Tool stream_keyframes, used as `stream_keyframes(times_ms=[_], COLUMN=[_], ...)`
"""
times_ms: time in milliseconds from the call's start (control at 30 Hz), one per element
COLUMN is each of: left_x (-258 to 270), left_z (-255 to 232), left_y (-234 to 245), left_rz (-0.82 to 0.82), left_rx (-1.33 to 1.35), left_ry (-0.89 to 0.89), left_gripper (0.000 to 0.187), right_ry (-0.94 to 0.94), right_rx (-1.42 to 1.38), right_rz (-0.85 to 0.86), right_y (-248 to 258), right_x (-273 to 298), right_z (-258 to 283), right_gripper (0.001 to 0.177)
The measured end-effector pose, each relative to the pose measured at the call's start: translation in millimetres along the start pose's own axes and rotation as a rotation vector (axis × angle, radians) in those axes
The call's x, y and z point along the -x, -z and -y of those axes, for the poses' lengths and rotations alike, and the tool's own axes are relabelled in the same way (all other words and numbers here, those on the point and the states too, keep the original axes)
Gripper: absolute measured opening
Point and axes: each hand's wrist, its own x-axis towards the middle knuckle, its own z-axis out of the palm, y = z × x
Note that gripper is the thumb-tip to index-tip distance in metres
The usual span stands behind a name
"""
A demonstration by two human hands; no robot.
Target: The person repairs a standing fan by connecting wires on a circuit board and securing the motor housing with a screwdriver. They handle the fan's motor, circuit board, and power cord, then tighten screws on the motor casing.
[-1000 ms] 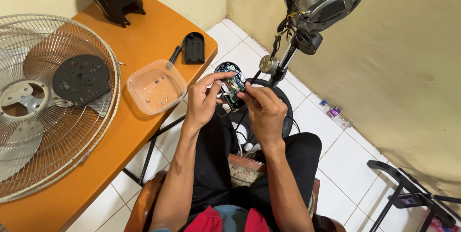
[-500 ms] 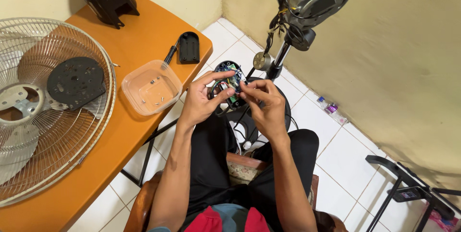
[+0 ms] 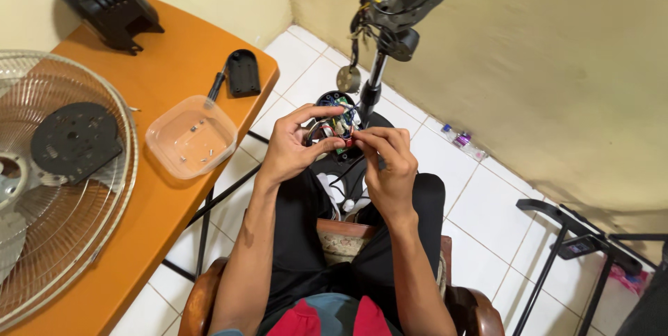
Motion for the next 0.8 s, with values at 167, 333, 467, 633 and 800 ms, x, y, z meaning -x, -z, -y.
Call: stream_keyframes(times_ms=[167,333,467,633,800], left_x=[-8,-15,-20,-30,-42], left_z=[5,14,21,22,17], left_y=[-10,-15,-20,-34,-53], left_rz=[0.031,0.077,0.131,0.156,0.173], left_rx=[-0.008,-0.028,-0.009,0.032,0.039], left_ry=[-0.008,-0.008,-0.013,0.032,0.034], left_gripper=[0.043,0.043,0.041,0.043,0.06], right_ry=[-0.056,-0.243,-0.402,-0.355,-0.183], right_rx=[-0.118,-0.551,-0.776,-0.608,-0.273], right_rz=[-0.017,-0.093,0.042,0.113,0.112], right_y=[9,11,29,42,61], right_x=[10,16,11,10,8], right_z=[-24,-49,-56,-44,-34], right_gripper=[0.025,0.034,0.065,0.058,0.058])
